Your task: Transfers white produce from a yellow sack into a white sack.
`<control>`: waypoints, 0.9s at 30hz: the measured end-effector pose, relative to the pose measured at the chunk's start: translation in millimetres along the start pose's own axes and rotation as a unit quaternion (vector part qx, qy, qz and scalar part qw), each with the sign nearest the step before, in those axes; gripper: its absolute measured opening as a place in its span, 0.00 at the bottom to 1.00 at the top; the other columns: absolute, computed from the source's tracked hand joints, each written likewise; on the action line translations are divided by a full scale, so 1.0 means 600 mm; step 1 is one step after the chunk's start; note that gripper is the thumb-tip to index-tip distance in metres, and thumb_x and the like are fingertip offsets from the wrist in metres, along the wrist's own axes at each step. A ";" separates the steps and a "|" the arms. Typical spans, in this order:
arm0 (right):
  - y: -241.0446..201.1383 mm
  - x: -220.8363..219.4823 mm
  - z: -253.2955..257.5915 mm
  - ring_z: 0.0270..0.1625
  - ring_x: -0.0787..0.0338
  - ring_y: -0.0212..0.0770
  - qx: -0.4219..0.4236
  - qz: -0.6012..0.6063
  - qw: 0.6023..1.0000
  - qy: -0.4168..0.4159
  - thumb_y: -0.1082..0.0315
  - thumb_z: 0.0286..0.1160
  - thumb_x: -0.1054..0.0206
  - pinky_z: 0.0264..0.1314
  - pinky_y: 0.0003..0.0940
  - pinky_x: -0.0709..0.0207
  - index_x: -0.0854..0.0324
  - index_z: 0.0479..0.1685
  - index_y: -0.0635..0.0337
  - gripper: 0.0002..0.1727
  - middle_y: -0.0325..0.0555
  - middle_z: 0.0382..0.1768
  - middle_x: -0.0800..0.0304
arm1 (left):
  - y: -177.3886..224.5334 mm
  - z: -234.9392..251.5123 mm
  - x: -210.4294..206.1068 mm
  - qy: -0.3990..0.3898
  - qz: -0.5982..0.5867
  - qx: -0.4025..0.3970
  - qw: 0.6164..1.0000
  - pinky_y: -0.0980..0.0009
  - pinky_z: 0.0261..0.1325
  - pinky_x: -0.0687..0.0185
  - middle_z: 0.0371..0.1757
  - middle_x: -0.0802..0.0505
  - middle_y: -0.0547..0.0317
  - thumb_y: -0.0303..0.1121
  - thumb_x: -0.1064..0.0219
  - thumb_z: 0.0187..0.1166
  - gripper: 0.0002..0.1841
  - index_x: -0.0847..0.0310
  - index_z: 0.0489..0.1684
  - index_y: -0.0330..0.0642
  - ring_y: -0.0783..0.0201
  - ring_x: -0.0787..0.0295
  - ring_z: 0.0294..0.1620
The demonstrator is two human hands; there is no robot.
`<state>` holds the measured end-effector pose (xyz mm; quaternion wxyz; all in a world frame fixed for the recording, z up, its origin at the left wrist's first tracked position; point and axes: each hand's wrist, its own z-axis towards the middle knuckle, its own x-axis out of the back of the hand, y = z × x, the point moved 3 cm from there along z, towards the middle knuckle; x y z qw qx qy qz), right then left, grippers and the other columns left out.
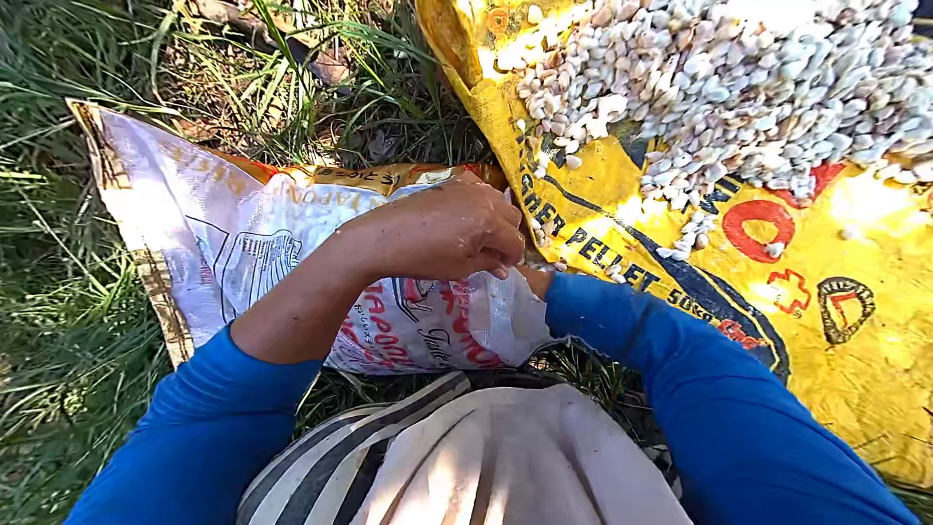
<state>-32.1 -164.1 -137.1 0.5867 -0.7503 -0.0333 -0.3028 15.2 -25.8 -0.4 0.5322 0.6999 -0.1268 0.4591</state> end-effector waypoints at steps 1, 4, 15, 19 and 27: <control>-0.043 0.055 0.000 0.75 0.20 0.59 -0.112 -0.023 0.990 -0.087 0.80 0.89 0.53 0.81 0.44 0.33 0.26 0.69 0.82 0.18 0.73 0.69 0.19 | 0.002 0.005 0.002 -0.002 0.008 0.000 1.000 0.50 0.59 0.25 0.34 0.10 0.57 0.34 0.35 0.79 0.11 0.11 0.28 0.43 0.55 0.12 0.45; -0.014 0.109 -0.010 0.70 0.17 0.50 -0.151 0.071 0.985 -0.042 0.76 0.90 0.49 0.76 0.39 0.30 0.22 0.66 0.78 0.17 0.67 0.65 0.16 | 0.007 0.016 -0.002 -0.004 0.020 0.001 1.000 0.49 0.57 0.23 0.35 0.09 0.55 0.33 0.35 0.78 0.10 0.10 0.30 0.42 0.54 0.11 0.46; -0.104 0.073 -0.137 0.80 0.23 0.47 -0.247 0.249 0.918 0.186 0.75 0.90 0.46 0.82 0.36 0.32 0.37 0.85 0.70 0.26 0.61 0.81 0.26 | 0.029 0.053 -0.030 -0.049 0.018 -0.010 0.999 0.57 0.50 0.18 0.32 0.11 0.55 0.31 0.30 0.76 0.08 0.12 0.28 0.39 0.57 0.12 0.41; 0.036 0.113 -0.173 0.70 0.14 0.49 -0.176 0.129 0.954 0.205 0.68 0.89 0.43 0.72 0.41 0.21 0.19 0.69 0.70 0.19 0.62 0.70 0.16 | 0.031 0.055 -0.033 -0.063 0.019 -0.008 0.998 0.57 0.51 0.18 0.32 0.11 0.57 0.31 0.30 0.75 0.07 0.12 0.28 0.41 0.58 0.12 0.42; 0.307 0.148 -0.296 0.84 0.31 0.67 -0.329 -0.021 0.843 0.426 0.57 0.85 0.40 0.85 0.60 0.36 0.34 0.83 0.70 0.33 0.73 0.83 0.36 | 0.037 0.065 -0.030 -0.072 0.023 0.003 0.997 0.57 0.51 0.18 0.35 0.10 0.55 0.32 0.30 0.75 0.07 0.11 0.31 0.40 0.56 0.12 0.44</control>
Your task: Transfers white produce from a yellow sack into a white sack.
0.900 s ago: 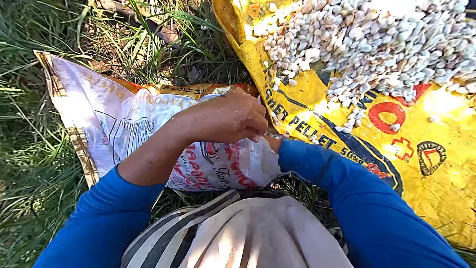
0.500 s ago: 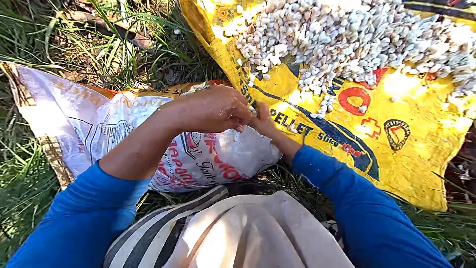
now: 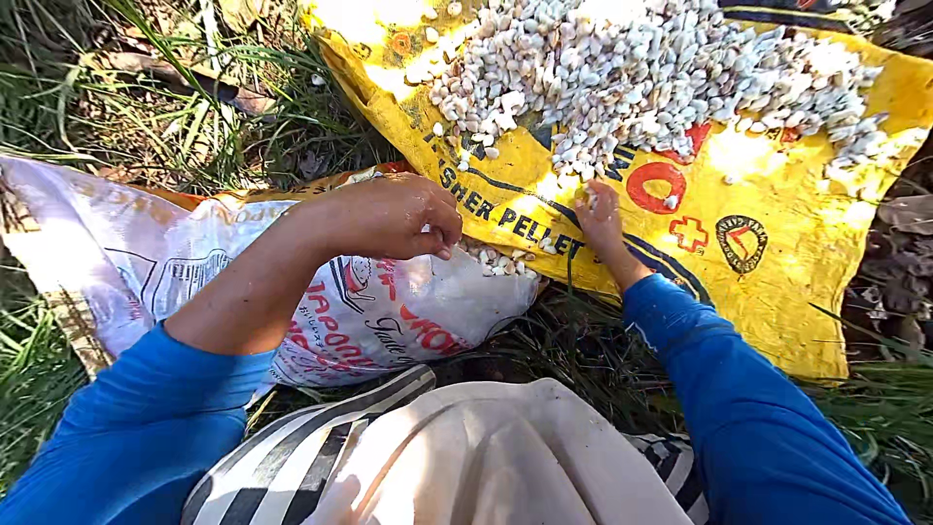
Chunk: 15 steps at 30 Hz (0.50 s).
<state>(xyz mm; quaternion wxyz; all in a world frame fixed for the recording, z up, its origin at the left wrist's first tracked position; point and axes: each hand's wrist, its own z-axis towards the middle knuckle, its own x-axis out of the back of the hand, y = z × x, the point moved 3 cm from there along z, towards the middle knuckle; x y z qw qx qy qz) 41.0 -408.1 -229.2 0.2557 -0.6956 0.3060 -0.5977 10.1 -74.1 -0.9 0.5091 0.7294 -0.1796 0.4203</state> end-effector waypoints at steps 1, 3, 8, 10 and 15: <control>-0.034 -0.035 -0.033 0.85 0.33 0.68 0.016 0.048 0.999 -0.012 0.60 0.84 0.39 0.85 0.59 0.36 0.36 0.84 0.72 0.34 0.75 0.84 0.38 | 0.000 -0.001 0.000 0.001 0.001 0.001 1.000 0.57 0.51 0.18 0.35 0.10 0.54 0.33 0.30 0.76 0.07 0.11 0.31 0.39 0.56 0.12 0.44; -0.123 -0.077 -0.138 0.87 0.34 0.60 0.000 0.136 0.987 -0.090 0.60 0.88 0.41 0.84 0.52 0.33 0.44 0.89 0.64 0.34 0.65 0.89 0.42 | 0.003 -0.004 -0.005 -0.005 0.002 0.009 1.000 0.57 0.51 0.17 0.35 0.10 0.56 0.33 0.31 0.76 0.07 0.11 0.31 0.41 0.57 0.11 0.45; -0.286 -0.030 -0.224 0.73 0.18 0.46 0.012 0.237 0.885 -0.400 0.68 0.93 0.51 0.76 0.46 0.27 0.28 0.82 0.60 0.23 0.52 0.78 0.21 | 0.007 -0.002 -0.006 -0.012 -0.001 0.010 1.000 0.55 0.51 0.17 0.34 0.11 0.57 0.34 0.29 0.74 0.07 0.11 0.31 0.41 0.58 0.12 0.44; -0.270 -0.052 -0.178 0.62 0.12 0.41 0.060 0.188 0.899 -0.392 0.70 0.92 0.51 0.68 0.41 0.22 0.19 0.71 0.64 0.19 0.52 0.64 0.11 | 0.007 -0.002 -0.007 -0.017 0.003 0.011 1.000 0.55 0.51 0.17 0.35 0.10 0.58 0.35 0.29 0.74 0.07 0.10 0.32 0.42 0.58 0.12 0.44; -0.132 -0.084 -0.032 0.84 0.32 0.66 0.011 0.056 0.997 -0.059 0.58 0.82 0.35 0.84 0.58 0.35 0.32 0.83 0.68 0.33 0.72 0.84 0.37 | 0.014 0.007 -0.005 -0.028 0.006 0.014 0.999 0.54 0.53 0.18 0.37 0.10 0.56 0.36 0.29 0.75 0.08 0.10 0.35 0.41 0.56 0.11 0.47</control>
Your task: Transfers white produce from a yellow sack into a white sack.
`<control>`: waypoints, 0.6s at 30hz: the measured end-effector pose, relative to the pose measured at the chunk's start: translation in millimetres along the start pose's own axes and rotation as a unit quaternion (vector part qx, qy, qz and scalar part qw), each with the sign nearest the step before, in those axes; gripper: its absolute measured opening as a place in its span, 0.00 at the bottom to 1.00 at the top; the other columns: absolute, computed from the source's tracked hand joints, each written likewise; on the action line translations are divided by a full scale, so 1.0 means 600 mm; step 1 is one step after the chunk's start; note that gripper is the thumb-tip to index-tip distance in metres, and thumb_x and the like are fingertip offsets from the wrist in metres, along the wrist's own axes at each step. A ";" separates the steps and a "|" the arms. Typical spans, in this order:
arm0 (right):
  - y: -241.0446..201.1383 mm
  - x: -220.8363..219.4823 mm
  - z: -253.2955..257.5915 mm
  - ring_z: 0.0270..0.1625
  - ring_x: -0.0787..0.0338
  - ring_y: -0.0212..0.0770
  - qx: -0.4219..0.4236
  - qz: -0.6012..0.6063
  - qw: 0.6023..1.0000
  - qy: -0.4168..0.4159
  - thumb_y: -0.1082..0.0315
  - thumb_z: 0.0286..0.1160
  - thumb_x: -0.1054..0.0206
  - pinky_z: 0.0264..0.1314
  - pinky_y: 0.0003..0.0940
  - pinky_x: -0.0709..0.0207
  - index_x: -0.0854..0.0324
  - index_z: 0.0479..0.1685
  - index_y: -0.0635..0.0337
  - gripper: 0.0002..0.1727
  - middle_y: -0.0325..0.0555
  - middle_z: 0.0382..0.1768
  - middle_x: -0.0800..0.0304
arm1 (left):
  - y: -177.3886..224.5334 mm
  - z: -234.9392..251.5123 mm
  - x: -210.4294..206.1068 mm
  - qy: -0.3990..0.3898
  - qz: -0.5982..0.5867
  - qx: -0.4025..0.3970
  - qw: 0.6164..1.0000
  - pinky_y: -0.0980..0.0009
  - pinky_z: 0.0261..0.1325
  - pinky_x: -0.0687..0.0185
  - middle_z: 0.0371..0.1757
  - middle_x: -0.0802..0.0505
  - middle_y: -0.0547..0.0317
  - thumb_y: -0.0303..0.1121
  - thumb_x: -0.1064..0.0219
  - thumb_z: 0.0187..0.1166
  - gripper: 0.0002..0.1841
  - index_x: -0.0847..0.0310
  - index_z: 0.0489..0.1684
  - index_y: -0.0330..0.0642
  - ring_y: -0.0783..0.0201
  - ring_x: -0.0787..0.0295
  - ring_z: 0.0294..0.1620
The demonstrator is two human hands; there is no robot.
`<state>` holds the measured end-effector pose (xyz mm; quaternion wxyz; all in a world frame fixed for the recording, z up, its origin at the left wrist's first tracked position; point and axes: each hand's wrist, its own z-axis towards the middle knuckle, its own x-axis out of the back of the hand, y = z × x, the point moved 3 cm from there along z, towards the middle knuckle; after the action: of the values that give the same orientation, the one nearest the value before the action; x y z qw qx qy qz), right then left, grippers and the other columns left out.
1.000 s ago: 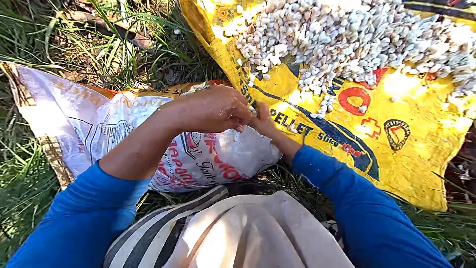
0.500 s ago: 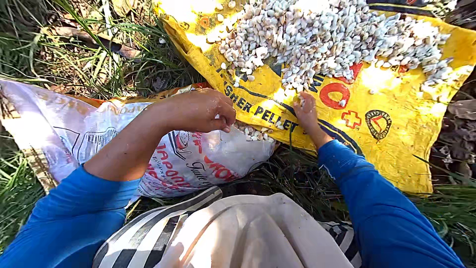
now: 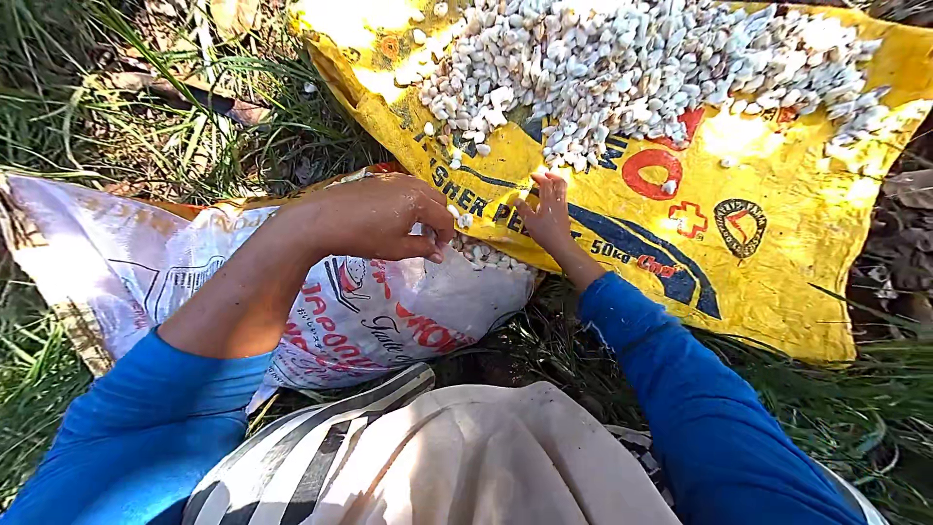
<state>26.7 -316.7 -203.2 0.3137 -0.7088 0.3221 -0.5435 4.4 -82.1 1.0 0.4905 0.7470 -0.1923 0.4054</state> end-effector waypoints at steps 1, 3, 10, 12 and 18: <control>0.016 -0.015 0.004 0.89 0.39 0.67 -0.014 0.006 0.999 0.046 0.57 0.81 0.34 0.88 0.57 0.39 0.37 0.87 0.68 0.37 0.72 0.88 0.44 | 0.004 0.006 -0.001 -0.002 -0.003 -0.001 1.000 0.55 0.53 0.18 0.37 0.10 0.56 0.36 0.29 0.75 0.08 0.09 0.35 0.41 0.57 0.11 0.46; -0.014 -0.044 -0.036 0.90 0.40 0.65 0.008 0.029 0.998 0.059 0.62 0.81 0.35 0.90 0.53 0.40 0.39 0.87 0.70 0.37 0.71 0.89 0.44 | 0.008 0.022 0.002 -0.001 -0.002 -0.016 1.000 0.59 0.51 0.18 0.36 0.10 0.57 0.37 0.29 0.75 0.08 0.09 0.35 0.41 0.59 0.12 0.45; -0.117 -0.071 -0.040 0.63 0.10 0.54 0.142 0.072 0.970 -0.182 0.68 0.85 0.39 0.70 0.52 0.21 0.14 0.60 0.70 0.16 0.62 0.59 0.09 | 0.002 0.029 -0.001 -0.004 -0.004 -0.040 0.999 0.64 0.50 0.19 0.34 0.12 0.60 0.40 0.32 0.76 0.11 0.10 0.33 0.43 0.63 0.14 0.43; -0.081 -0.089 0.006 0.78 0.22 0.61 0.151 0.066 0.977 -0.135 0.62 0.86 0.38 0.81 0.57 0.30 0.23 0.74 0.69 0.24 0.66 0.75 0.22 | 0.004 0.037 -0.001 0.002 -0.008 -0.042 0.999 0.67 0.51 0.19 0.34 0.11 0.62 0.41 0.32 0.76 0.11 0.10 0.33 0.44 0.66 0.13 0.44; -0.191 0.034 -0.151 0.64 0.14 0.50 0.033 0.122 0.947 -0.294 0.76 0.87 0.43 0.69 0.44 0.24 0.19 0.66 0.70 0.15 0.61 0.65 0.14 | -0.015 0.085 0.023 -0.044 0.007 0.065 0.997 0.53 0.46 0.16 0.34 0.11 0.53 0.40 0.31 0.81 0.13 0.11 0.41 0.37 0.57 0.12 0.37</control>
<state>-44.1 -273.3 -81.2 0.4817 -0.7818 0.2818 -0.2782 39.9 -122.1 -3.1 0.4295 0.7931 -0.1923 0.3868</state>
